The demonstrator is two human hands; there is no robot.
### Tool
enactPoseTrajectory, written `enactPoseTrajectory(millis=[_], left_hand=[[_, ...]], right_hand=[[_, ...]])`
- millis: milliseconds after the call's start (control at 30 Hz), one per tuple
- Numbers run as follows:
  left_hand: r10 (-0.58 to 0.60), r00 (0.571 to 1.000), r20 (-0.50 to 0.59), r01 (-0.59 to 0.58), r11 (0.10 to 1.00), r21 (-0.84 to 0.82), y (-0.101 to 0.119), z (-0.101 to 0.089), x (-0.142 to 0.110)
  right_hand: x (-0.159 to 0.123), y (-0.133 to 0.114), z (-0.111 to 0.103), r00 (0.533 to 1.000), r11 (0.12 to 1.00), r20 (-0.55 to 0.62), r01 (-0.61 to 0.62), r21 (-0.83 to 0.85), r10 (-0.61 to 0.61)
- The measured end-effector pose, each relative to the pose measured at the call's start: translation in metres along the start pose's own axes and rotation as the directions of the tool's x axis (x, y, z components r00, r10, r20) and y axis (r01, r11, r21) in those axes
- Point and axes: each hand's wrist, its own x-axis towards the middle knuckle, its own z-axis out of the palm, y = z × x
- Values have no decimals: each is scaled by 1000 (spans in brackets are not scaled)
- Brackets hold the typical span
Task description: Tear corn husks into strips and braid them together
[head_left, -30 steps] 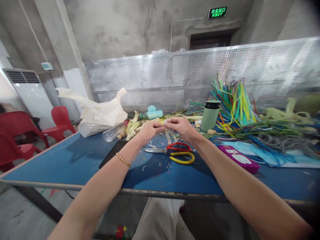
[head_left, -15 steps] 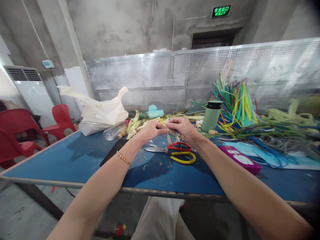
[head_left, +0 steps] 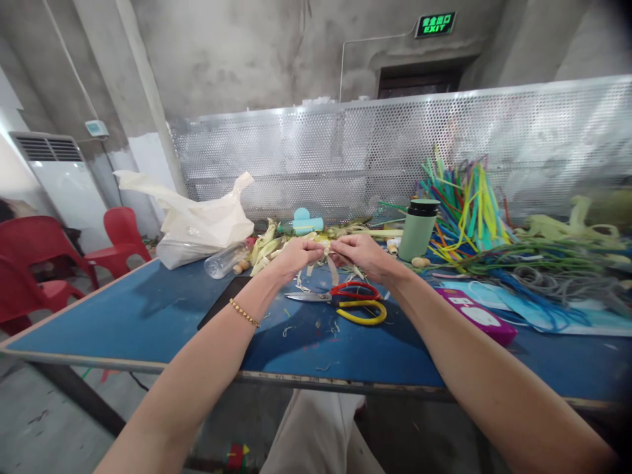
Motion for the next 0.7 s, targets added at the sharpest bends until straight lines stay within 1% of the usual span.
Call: enactPoseTrajectory(millis=[100, 267, 433, 567, 700], left_hand=[[-15, 999, -29, 16, 999, 39, 1, -1, 0], [-21, 998, -61, 26, 996, 81, 4, 0, -2], [15, 999, -46, -8, 989, 146, 3, 0, -2], [22, 999, -36, -17, 989, 147, 5, 1, -3], [30, 999, -24, -27, 992, 123, 5, 1, -3]], right_hand=[[-1, 1, -3, 999, 999, 37, 12, -52, -10], [0, 3, -9, 991, 986, 105, 92, -137, -78], [0, 1, -11, 990, 967, 89, 123, -225, -105], [-2, -3, -8, 986, 954, 82, 160, -253, -143], [-2, -4, -6, 987, 950, 52, 163, -267, -155]])
